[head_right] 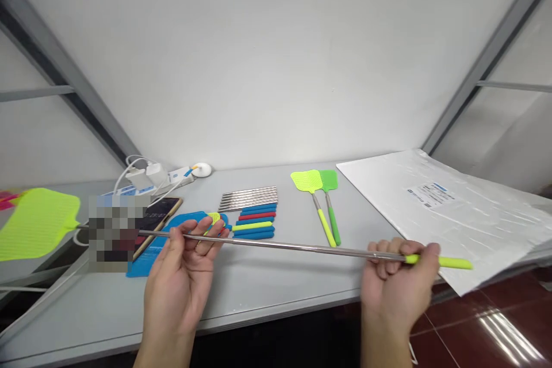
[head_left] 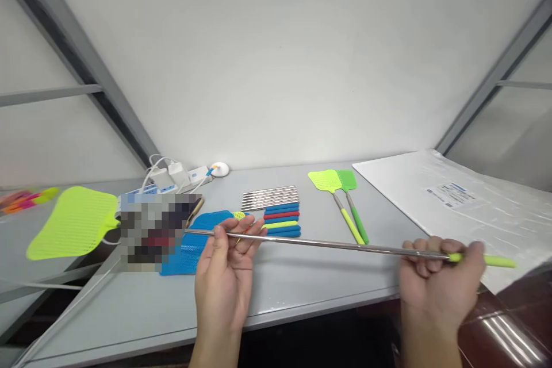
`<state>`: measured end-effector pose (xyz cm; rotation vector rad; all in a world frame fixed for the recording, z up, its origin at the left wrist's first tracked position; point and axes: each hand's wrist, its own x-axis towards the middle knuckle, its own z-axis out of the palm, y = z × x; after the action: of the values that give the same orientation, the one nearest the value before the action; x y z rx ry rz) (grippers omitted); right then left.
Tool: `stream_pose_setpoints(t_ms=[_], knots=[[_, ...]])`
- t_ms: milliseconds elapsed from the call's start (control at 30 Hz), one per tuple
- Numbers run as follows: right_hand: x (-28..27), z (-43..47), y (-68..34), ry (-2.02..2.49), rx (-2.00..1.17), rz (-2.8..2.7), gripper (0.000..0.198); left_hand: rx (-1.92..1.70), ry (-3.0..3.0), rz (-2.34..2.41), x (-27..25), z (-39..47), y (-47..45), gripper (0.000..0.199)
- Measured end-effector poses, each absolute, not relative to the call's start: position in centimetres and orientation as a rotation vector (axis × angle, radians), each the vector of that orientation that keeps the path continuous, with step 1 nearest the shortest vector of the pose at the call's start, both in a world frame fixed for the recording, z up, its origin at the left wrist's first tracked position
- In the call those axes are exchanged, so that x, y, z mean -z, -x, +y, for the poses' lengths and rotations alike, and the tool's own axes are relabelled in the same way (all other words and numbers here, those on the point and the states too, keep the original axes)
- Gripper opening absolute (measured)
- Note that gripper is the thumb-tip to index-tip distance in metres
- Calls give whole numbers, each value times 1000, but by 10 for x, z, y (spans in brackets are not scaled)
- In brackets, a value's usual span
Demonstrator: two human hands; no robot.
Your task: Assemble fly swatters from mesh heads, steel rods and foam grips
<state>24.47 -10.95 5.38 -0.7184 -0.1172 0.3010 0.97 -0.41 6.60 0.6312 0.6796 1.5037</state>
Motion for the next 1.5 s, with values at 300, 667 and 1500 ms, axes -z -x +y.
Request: stream_pose_setpoints(t_ms=[300, 667, 1500], knots=[[-46, -100, -211, 724, -408, -160, 40, -1550, -629, 673, -64, -16, -30, 26], [-38, -97, -192, 662, -536, -174, 39, -1312, -736, 550, -60, -40, -65, 32], [-47, -92, -160, 748, -452, -219, 41, -1570, -513, 721, -40, -43, -54, 37]])
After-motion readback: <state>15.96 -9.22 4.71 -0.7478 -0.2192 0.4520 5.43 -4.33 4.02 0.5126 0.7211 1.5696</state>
